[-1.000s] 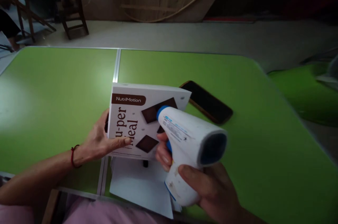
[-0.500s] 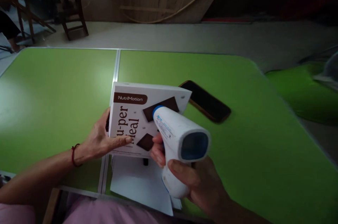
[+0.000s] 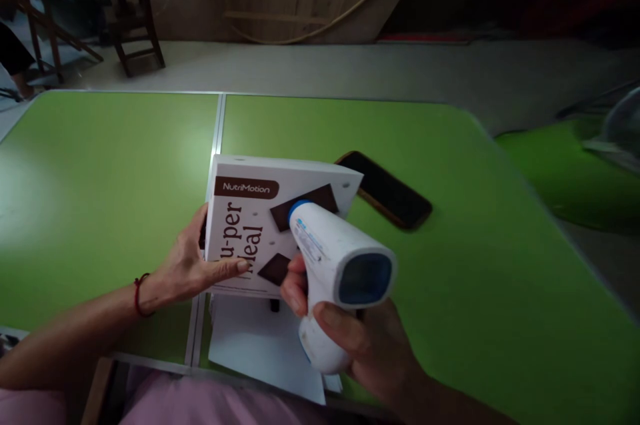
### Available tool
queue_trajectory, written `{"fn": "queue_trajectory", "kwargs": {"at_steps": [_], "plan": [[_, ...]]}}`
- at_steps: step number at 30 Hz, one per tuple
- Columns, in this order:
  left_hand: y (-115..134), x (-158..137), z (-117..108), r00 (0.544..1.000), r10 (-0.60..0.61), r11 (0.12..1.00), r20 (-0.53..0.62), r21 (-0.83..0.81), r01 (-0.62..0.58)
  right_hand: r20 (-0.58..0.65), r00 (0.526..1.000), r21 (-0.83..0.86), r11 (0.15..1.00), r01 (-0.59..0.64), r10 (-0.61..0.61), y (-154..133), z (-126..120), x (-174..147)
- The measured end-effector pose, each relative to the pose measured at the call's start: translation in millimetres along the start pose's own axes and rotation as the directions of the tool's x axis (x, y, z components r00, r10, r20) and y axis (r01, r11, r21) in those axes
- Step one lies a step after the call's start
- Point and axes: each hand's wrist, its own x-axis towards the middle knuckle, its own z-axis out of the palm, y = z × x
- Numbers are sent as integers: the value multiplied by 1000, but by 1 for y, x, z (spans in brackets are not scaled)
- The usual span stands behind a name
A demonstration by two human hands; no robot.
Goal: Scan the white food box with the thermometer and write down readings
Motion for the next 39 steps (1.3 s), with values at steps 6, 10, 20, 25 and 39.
{"fn": "queue_trajectory", "kwargs": {"at_steps": [6, 10, 20, 25, 39], "plan": [[0, 0, 0, 1000, 4, 1000, 8, -6, -4, -13, 1000, -31, 999, -16, 15, -5, 4, 0], [0, 0, 0, 1000, 12, 1000, -2, -21, -12, -108, 994, 18, 1000, -9, 11, -12, 14, 3], [-4, 0, -2, 1000, -17, 997, -4, -73, 16, 23, 1000, 88, 996, 6, -8, 6, 3, 1], [-6, 1, -2, 998, -50, 994, -26, -101, 47, 75, 997, 104, 994, 27, -35, 7, 2, 1], [-14, 9, -15, 958, 123, 989, -258, -47, -140, -184, 977, 64, 990, 122, -108, 18, -9, 24]]}}
